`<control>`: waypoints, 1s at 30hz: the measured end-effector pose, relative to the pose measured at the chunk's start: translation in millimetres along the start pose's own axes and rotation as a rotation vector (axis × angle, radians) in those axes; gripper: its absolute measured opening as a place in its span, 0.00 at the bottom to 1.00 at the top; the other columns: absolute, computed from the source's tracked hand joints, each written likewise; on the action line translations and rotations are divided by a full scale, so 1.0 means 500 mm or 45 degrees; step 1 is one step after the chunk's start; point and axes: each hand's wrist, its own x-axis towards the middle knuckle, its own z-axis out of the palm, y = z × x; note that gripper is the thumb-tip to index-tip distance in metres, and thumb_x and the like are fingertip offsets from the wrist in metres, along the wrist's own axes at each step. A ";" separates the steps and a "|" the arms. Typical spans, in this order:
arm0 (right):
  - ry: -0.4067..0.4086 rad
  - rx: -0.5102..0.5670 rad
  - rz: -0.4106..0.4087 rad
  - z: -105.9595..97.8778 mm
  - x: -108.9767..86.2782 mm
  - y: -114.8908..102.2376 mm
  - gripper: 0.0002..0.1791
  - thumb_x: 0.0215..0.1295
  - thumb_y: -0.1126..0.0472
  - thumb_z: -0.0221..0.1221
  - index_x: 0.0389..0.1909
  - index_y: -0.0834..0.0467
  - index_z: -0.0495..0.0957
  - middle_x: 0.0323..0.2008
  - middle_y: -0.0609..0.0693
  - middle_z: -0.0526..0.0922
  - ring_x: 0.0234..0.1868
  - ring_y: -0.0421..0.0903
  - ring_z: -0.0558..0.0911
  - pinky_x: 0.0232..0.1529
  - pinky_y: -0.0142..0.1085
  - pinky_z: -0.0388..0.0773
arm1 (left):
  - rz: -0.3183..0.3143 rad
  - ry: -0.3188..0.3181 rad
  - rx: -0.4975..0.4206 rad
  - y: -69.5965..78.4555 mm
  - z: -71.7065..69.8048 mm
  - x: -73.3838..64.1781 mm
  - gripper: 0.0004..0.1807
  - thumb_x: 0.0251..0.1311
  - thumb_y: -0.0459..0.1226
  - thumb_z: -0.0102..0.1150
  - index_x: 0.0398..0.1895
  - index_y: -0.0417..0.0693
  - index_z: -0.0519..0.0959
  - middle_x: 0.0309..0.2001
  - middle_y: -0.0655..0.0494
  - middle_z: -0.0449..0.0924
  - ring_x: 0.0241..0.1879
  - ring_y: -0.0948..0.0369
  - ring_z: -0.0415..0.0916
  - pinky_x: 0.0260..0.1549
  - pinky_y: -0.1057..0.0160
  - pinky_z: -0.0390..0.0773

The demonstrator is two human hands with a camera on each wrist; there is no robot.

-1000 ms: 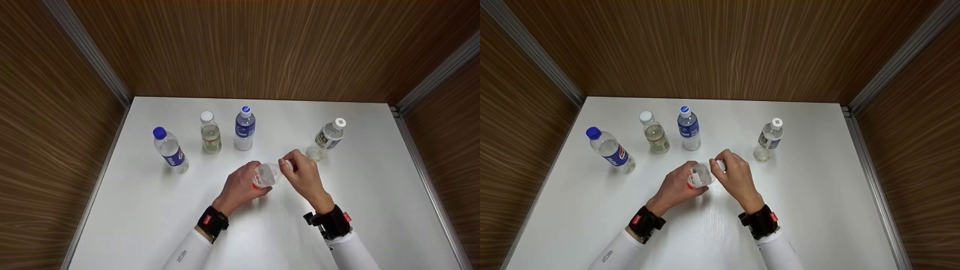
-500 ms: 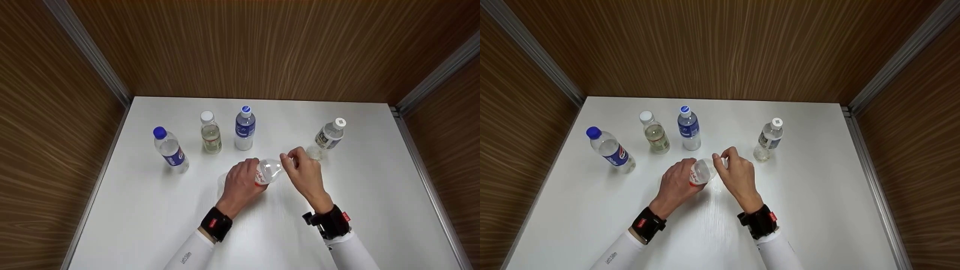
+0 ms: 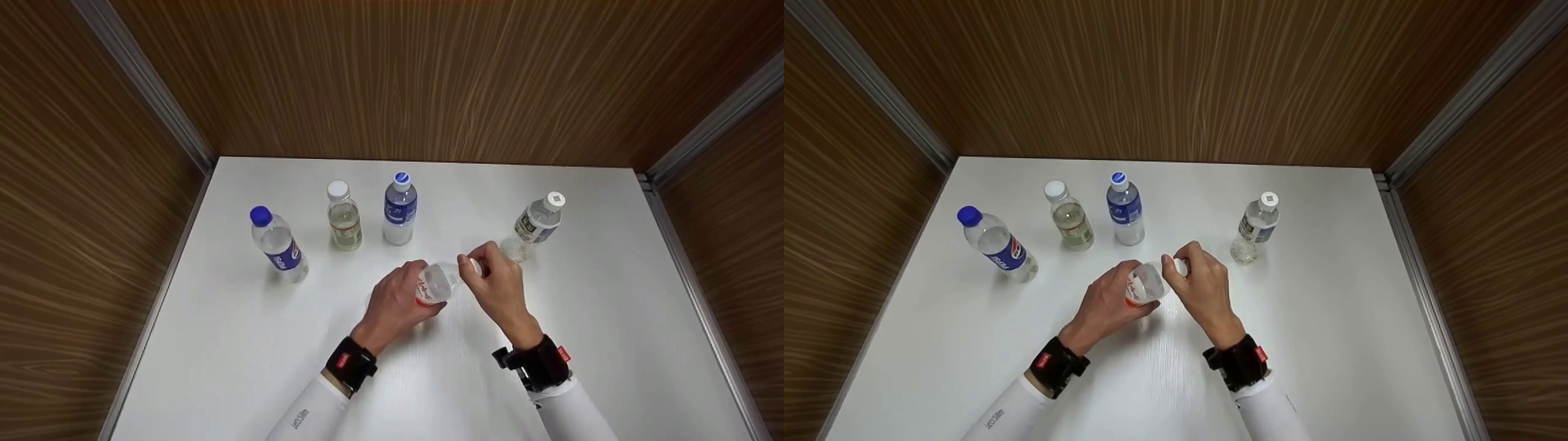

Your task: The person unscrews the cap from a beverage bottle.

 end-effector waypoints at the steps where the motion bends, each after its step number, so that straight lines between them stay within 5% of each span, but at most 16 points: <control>1: 0.004 0.008 -0.008 0.000 0.001 0.000 0.07 0.63 0.67 0.66 0.31 0.61 0.76 0.17 0.43 0.70 0.19 0.36 0.65 0.19 0.29 0.59 | -0.003 -0.011 -0.015 0.000 -0.001 0.000 0.39 0.50 0.54 0.79 0.59 0.44 0.72 0.44 0.52 0.82 0.41 0.58 0.81 0.40 0.58 0.82; 30: -0.049 0.079 -0.093 -0.006 0.002 -0.005 0.07 0.61 0.69 0.65 0.32 0.61 0.75 0.18 0.43 0.70 0.19 0.35 0.65 0.19 0.29 0.61 | -0.076 -0.219 -0.322 -0.009 -0.011 0.004 0.38 0.50 0.53 0.79 0.60 0.47 0.72 0.47 0.56 0.82 0.44 0.61 0.81 0.43 0.57 0.81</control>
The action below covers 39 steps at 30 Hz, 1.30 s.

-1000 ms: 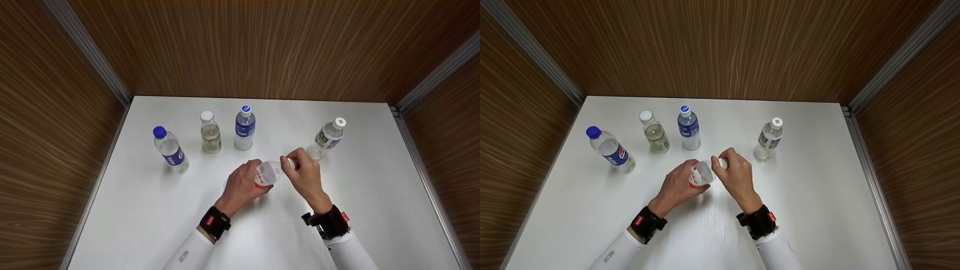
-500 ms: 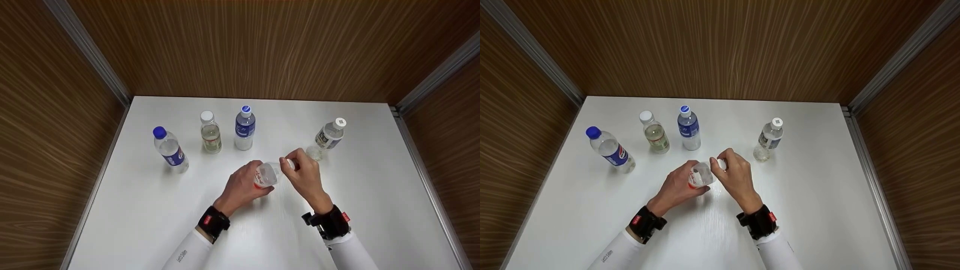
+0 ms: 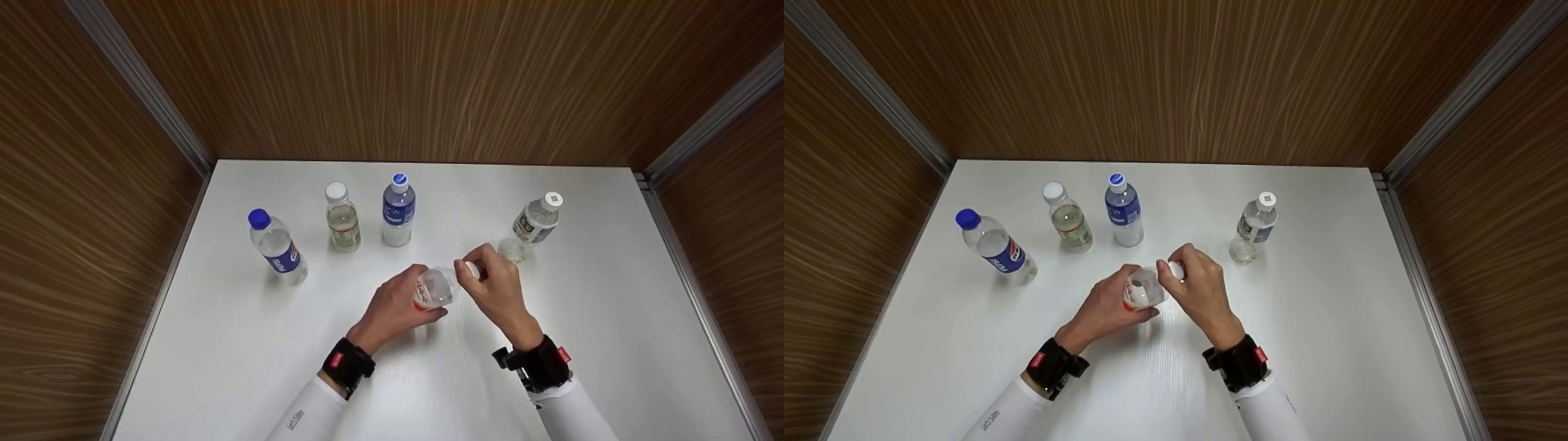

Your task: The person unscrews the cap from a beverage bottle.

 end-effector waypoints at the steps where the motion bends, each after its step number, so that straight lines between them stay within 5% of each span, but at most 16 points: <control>1: -0.001 -0.002 -0.002 0.000 -0.001 0.000 0.07 0.61 0.69 0.65 0.32 0.60 0.75 0.17 0.43 0.70 0.19 0.35 0.65 0.19 0.29 0.61 | 0.001 0.000 -0.001 -0.001 0.000 -0.001 0.38 0.50 0.53 0.79 0.59 0.47 0.72 0.47 0.56 0.82 0.44 0.61 0.81 0.43 0.57 0.81; 9: -0.016 -0.020 0.006 0.000 -0.003 0.001 0.06 0.62 0.68 0.65 0.33 0.61 0.75 0.17 0.44 0.70 0.19 0.35 0.65 0.19 0.29 0.61 | 0.022 0.048 0.041 0.000 0.007 -0.004 0.38 0.49 0.52 0.80 0.58 0.47 0.73 0.46 0.56 0.82 0.43 0.61 0.81 0.42 0.58 0.82; 17: -0.063 -0.247 0.278 -0.003 0.005 -0.001 0.05 0.60 0.61 0.60 0.27 0.57 0.76 0.14 0.41 0.71 0.16 0.40 0.67 0.20 0.38 0.63 | 0.123 0.339 0.483 0.004 0.022 -0.008 0.37 0.46 0.55 0.79 0.54 0.45 0.76 0.40 0.54 0.83 0.36 0.57 0.82 0.33 0.57 0.82; 22: -0.126 -0.322 0.406 -0.002 0.004 -0.001 0.12 0.67 0.57 0.61 0.24 0.56 0.77 0.14 0.42 0.71 0.16 0.43 0.68 0.21 0.41 0.64 | 0.142 0.366 0.642 0.003 0.027 -0.011 0.38 0.44 0.55 0.80 0.54 0.46 0.75 0.42 0.53 0.83 0.38 0.55 0.82 0.35 0.56 0.82; 32: -0.105 -0.220 0.297 0.003 0.002 0.002 0.11 0.64 0.61 0.64 0.23 0.55 0.75 0.14 0.38 0.68 0.16 0.37 0.65 0.18 0.35 0.61 | 0.043 0.166 0.363 -0.003 0.022 -0.010 0.40 0.49 0.55 0.79 0.58 0.43 0.73 0.43 0.52 0.82 0.39 0.57 0.81 0.39 0.56 0.81; 39: -0.060 -0.149 0.206 0.003 0.004 0.002 0.10 0.62 0.64 0.64 0.23 0.57 0.75 0.14 0.39 0.67 0.16 0.36 0.64 0.18 0.33 0.59 | 0.051 0.109 0.225 -0.004 0.015 -0.008 0.40 0.49 0.53 0.80 0.59 0.44 0.72 0.44 0.53 0.81 0.40 0.58 0.80 0.40 0.58 0.81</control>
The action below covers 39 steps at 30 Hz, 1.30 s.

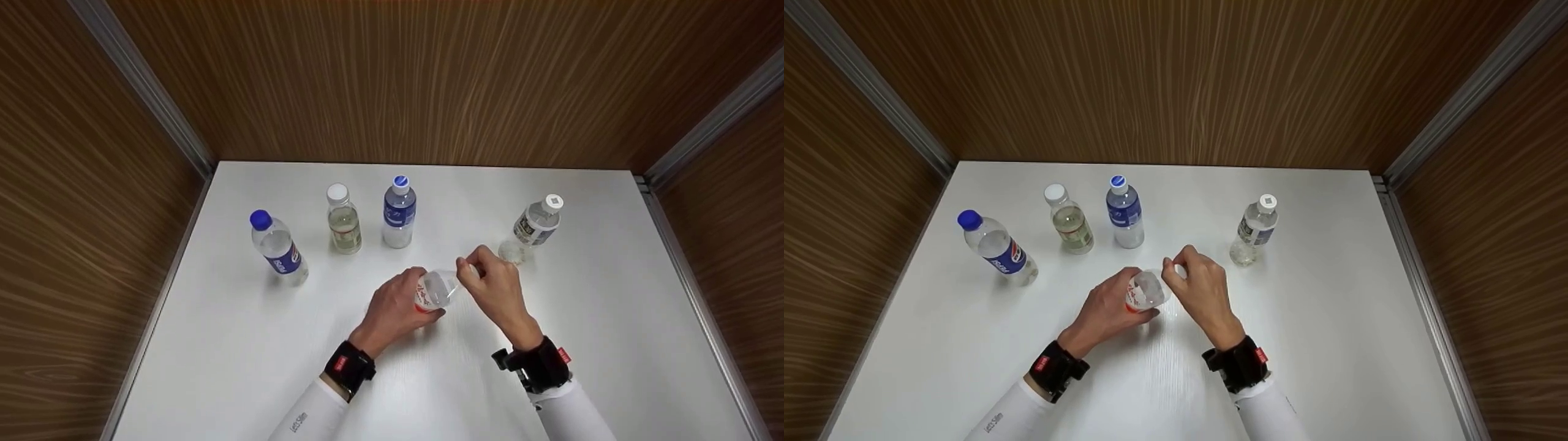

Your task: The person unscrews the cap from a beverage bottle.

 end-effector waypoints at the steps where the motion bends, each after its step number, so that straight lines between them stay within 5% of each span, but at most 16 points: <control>1: 0.001 0.010 -0.016 0.000 0.000 0.000 0.10 0.62 0.64 0.64 0.24 0.57 0.75 0.14 0.39 0.67 0.16 0.36 0.64 0.18 0.33 0.59 | -0.001 -0.009 -0.021 0.000 -0.001 0.000 0.40 0.49 0.53 0.80 0.59 0.44 0.72 0.44 0.54 0.82 0.41 0.59 0.80 0.41 0.58 0.81; 10: -0.067 0.134 -0.162 -0.006 0.002 0.000 0.06 0.60 0.69 0.65 0.29 0.57 0.78 0.21 0.43 0.70 0.23 0.37 0.66 0.25 0.29 0.62 | -0.132 -0.172 -0.289 -0.003 0.000 -0.002 0.38 0.51 0.56 0.77 0.60 0.50 0.73 0.45 0.58 0.83 0.41 0.63 0.80 0.41 0.60 0.79; 15: -0.106 0.150 -0.208 -0.008 0.004 0.004 0.04 0.62 0.68 0.64 0.32 0.57 0.79 0.24 0.45 0.73 0.25 0.38 0.68 0.26 0.30 0.64 | -0.130 -0.166 -0.285 -0.005 -0.002 -0.002 0.39 0.51 0.56 0.77 0.61 0.49 0.72 0.47 0.57 0.83 0.43 0.62 0.80 0.43 0.59 0.80; 23: -0.152 0.170 -0.141 -0.013 0.002 0.004 0.05 0.62 0.66 0.62 0.39 0.60 0.79 0.30 0.48 0.78 0.28 0.47 0.74 0.30 0.35 0.70 | -0.140 -0.166 -0.279 -0.005 -0.003 0.000 0.38 0.52 0.55 0.76 0.61 0.48 0.72 0.48 0.55 0.82 0.44 0.61 0.80 0.44 0.58 0.81; 28: -0.166 0.133 -0.118 -0.013 0.003 0.004 0.09 0.61 0.62 0.59 0.40 0.61 0.80 0.31 0.48 0.78 0.30 0.44 0.73 0.33 0.36 0.68 | -0.135 -0.149 -0.268 -0.003 -0.001 0.000 0.38 0.52 0.55 0.77 0.60 0.48 0.72 0.47 0.56 0.82 0.43 0.61 0.80 0.43 0.58 0.81; 35: -0.160 -0.030 -0.094 -0.013 0.005 0.001 0.17 0.75 0.47 0.57 0.36 0.58 0.81 0.21 0.43 0.71 0.23 0.40 0.68 0.25 0.38 0.65 | -0.120 -0.098 -0.242 -0.002 -0.001 0.000 0.36 0.51 0.55 0.77 0.58 0.49 0.73 0.44 0.58 0.82 0.40 0.62 0.80 0.40 0.59 0.80; 39: -0.154 -0.056 -0.090 -0.014 0.004 0.000 0.15 0.76 0.52 0.58 0.33 0.58 0.82 0.18 0.42 0.72 0.19 0.38 0.68 0.21 0.36 0.65 | -0.114 -0.086 -0.229 -0.003 0.001 0.000 0.36 0.51 0.54 0.77 0.57 0.48 0.73 0.43 0.58 0.82 0.39 0.62 0.79 0.39 0.60 0.80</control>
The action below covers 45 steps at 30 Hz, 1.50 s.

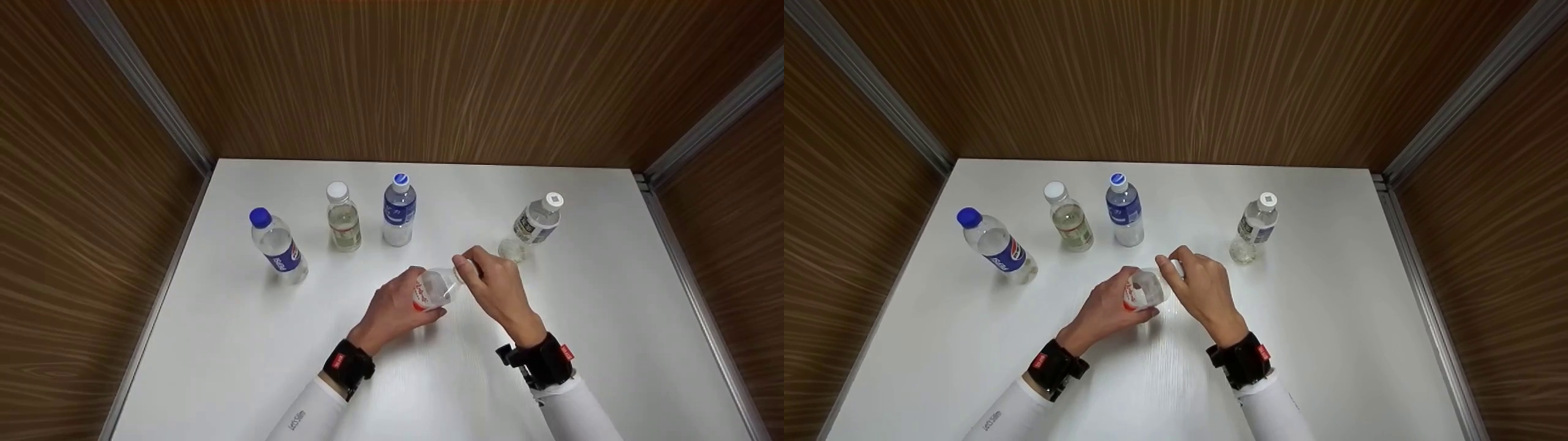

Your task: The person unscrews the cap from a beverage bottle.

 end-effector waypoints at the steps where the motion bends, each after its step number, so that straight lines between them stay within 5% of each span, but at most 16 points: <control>1: 0.000 0.016 -0.005 0.000 0.000 0.000 0.13 0.75 0.55 0.59 0.33 0.59 0.82 0.18 0.43 0.73 0.19 0.38 0.68 0.21 0.36 0.65 | -0.001 -0.003 0.000 0.000 0.000 0.000 0.36 0.51 0.54 0.77 0.58 0.48 0.73 0.43 0.58 0.82 0.39 0.62 0.79 0.39 0.60 0.80; 7: 0.005 0.105 -0.029 -0.002 -0.004 0.004 0.06 0.73 0.64 0.59 0.37 0.61 0.82 0.25 0.46 0.79 0.24 0.38 0.71 0.24 0.34 0.69 | -0.017 -0.010 -0.004 -0.002 -0.002 -0.002 0.37 0.52 0.55 0.77 0.59 0.47 0.72 0.43 0.58 0.81 0.39 0.62 0.79 0.40 0.60 0.80; 17: 0.094 0.140 -0.025 -0.008 -0.009 0.008 0.09 0.72 0.68 0.55 0.48 0.64 0.80 0.30 0.49 0.75 0.31 0.41 0.71 0.31 0.37 0.68 | -0.048 -0.010 -0.018 -0.007 -0.007 -0.004 0.38 0.51 0.54 0.78 0.60 0.47 0.72 0.45 0.57 0.82 0.41 0.61 0.80 0.41 0.58 0.80; 28: 0.105 0.189 0.029 -0.006 -0.039 0.046 0.18 0.63 0.68 0.70 0.52 0.66 0.78 0.40 0.53 0.83 0.38 0.45 0.78 0.37 0.34 0.74 | -0.169 -0.016 -0.116 -0.009 -0.025 -0.003 0.43 0.53 0.56 0.77 0.65 0.45 0.69 0.54 0.51 0.81 0.49 0.57 0.81 0.49 0.53 0.82; 33: 0.002 0.196 0.088 -0.002 -0.055 0.071 0.22 0.58 0.68 0.74 0.52 0.65 0.80 0.41 0.54 0.83 0.39 0.46 0.80 0.39 0.34 0.77 | -0.188 0.024 -0.179 -0.014 -0.038 0.001 0.43 0.53 0.55 0.77 0.65 0.44 0.69 0.54 0.49 0.82 0.49 0.56 0.81 0.49 0.51 0.81; 41: -0.273 0.226 0.328 0.033 -0.077 0.087 0.22 0.58 0.73 0.72 0.52 0.64 0.78 0.45 0.57 0.81 0.39 0.47 0.85 0.40 0.45 0.85 | -0.158 0.085 -0.211 -0.016 -0.043 0.003 0.41 0.52 0.54 0.78 0.64 0.45 0.70 0.51 0.51 0.82 0.47 0.56 0.81 0.46 0.52 0.81; 45: -0.395 0.149 0.351 0.052 -0.084 0.098 0.22 0.60 0.70 0.71 0.55 0.65 0.79 0.45 0.55 0.83 0.40 0.49 0.85 0.43 0.46 0.84 | -0.151 0.104 -0.199 -0.018 -0.041 0.002 0.41 0.51 0.54 0.79 0.63 0.46 0.71 0.49 0.52 0.83 0.45 0.57 0.81 0.44 0.52 0.80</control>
